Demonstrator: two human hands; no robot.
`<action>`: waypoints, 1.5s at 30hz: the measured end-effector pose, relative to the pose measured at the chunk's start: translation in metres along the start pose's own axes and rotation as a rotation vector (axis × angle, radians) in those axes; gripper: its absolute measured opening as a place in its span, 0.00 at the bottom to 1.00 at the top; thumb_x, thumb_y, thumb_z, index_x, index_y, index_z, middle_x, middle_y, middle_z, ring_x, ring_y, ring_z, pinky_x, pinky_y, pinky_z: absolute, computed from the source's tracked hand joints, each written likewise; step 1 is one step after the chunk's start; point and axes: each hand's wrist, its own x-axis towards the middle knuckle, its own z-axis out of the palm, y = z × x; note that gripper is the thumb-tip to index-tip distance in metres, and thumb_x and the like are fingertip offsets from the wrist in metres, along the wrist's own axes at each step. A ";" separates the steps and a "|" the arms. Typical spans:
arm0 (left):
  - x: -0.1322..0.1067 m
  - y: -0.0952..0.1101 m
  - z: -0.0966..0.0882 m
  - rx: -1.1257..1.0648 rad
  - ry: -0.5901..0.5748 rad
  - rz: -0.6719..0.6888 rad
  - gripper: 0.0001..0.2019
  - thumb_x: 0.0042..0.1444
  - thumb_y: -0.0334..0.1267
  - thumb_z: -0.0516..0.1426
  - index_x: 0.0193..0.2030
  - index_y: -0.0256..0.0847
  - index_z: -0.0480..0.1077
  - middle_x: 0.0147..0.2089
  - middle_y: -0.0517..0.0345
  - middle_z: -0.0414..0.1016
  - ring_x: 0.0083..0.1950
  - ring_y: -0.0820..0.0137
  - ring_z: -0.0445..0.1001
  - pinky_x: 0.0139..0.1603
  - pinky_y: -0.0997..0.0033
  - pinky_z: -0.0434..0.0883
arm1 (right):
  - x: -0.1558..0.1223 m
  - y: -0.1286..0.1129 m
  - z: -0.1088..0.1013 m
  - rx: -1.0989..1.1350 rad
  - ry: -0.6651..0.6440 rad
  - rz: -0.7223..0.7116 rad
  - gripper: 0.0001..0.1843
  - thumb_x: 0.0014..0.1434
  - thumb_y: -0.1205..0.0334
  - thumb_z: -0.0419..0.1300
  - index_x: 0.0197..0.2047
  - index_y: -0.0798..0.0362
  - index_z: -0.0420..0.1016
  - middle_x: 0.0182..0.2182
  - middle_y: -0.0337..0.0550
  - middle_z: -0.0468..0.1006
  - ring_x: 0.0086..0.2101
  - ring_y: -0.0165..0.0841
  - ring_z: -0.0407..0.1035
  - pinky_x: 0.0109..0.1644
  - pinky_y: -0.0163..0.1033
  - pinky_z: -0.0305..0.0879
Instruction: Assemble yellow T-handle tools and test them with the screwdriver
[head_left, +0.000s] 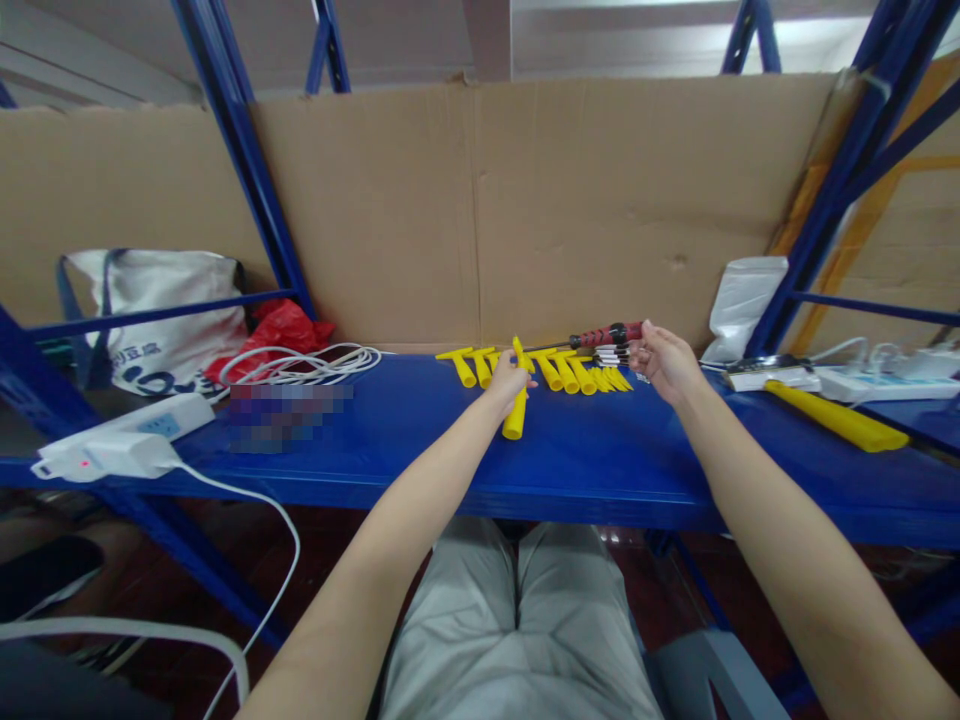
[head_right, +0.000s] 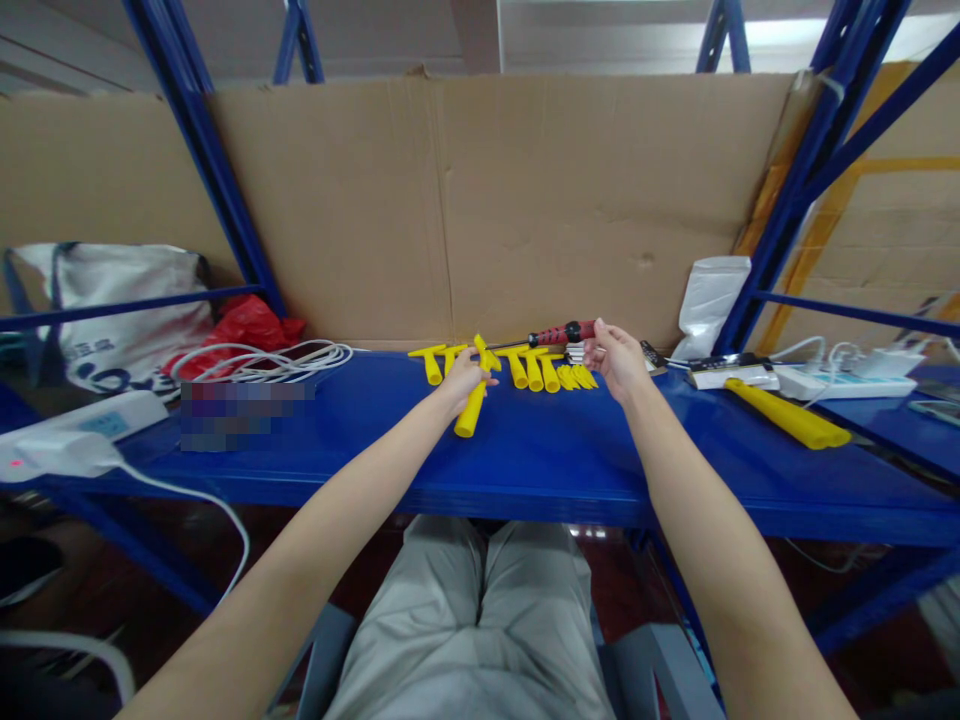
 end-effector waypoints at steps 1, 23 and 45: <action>0.000 0.000 0.000 0.000 0.002 0.000 0.29 0.48 0.20 0.50 0.58 0.43 0.56 0.50 0.52 0.70 0.29 0.76 0.75 0.17 0.82 0.60 | 0.001 0.001 -0.001 0.001 -0.006 -0.007 0.17 0.52 0.52 0.63 0.26 0.53 0.62 0.16 0.32 0.66 0.15 0.22 0.61 0.17 0.27 0.59; -0.004 0.003 -0.001 0.032 -0.023 0.015 0.30 0.47 0.20 0.50 0.57 0.44 0.57 0.49 0.51 0.70 0.31 0.75 0.74 0.18 0.83 0.60 | 0.001 0.000 -0.001 0.032 -0.049 -0.041 0.12 0.56 0.55 0.60 0.28 0.53 0.64 0.21 0.36 0.72 0.18 0.24 0.65 0.22 0.30 0.63; -0.004 0.003 0.000 0.027 -0.003 0.022 0.30 0.47 0.19 0.50 0.58 0.45 0.58 0.48 0.52 0.70 0.29 0.76 0.73 0.18 0.83 0.60 | 0.000 0.000 -0.001 0.033 -0.031 -0.024 0.11 0.54 0.53 0.61 0.33 0.51 0.67 0.18 0.34 0.69 0.17 0.24 0.63 0.19 0.28 0.59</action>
